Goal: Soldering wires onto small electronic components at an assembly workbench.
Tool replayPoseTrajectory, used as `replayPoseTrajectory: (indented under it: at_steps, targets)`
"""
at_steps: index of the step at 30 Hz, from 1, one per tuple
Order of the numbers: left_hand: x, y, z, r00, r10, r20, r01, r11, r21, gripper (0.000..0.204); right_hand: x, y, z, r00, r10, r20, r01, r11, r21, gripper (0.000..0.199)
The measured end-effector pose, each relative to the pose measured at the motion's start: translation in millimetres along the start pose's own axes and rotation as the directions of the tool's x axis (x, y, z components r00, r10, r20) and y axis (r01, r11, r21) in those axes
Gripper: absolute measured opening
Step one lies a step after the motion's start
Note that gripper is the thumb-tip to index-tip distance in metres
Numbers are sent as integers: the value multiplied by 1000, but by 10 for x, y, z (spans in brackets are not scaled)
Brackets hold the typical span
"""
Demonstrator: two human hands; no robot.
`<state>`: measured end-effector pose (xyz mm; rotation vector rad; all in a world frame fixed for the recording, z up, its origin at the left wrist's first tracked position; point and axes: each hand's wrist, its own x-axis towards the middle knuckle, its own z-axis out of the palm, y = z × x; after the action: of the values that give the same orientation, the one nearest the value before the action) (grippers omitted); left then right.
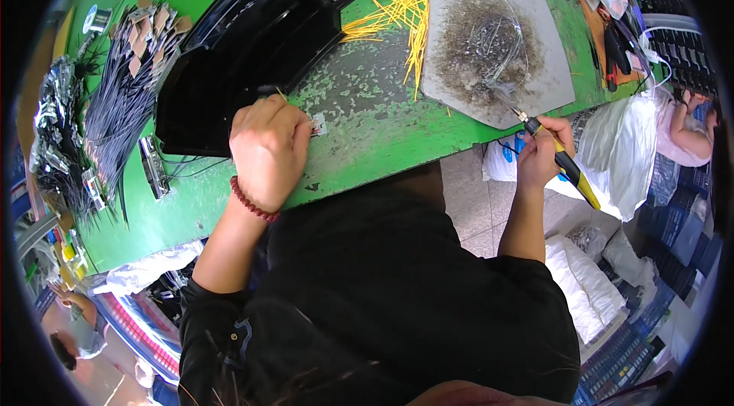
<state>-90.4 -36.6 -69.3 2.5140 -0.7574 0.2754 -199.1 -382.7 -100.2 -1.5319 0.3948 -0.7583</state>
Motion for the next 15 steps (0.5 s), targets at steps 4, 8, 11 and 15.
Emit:
replayPoseTrajectory:
  at_steps: [4,8,11,15]
  targets:
    - [17,1,-55,1000,0,8,0,1000,-7,10,-6,-4,51,998,-63,-3,63,996,-68,11]
    - [-2,-38,18,1000,15,-10,-16,999,-32,10,-112,-93,289,986,-102,131,104,995,-12,10]
    - [-29,-54,23,1000,-1,-13,1,1000,-23,10,-318,-107,720,939,-35,341,50,998,-35,16]
    - [-18,-56,13,1000,-3,4,3,999,-40,9,-544,-49,1181,866,10,500,-32,999,36,14]
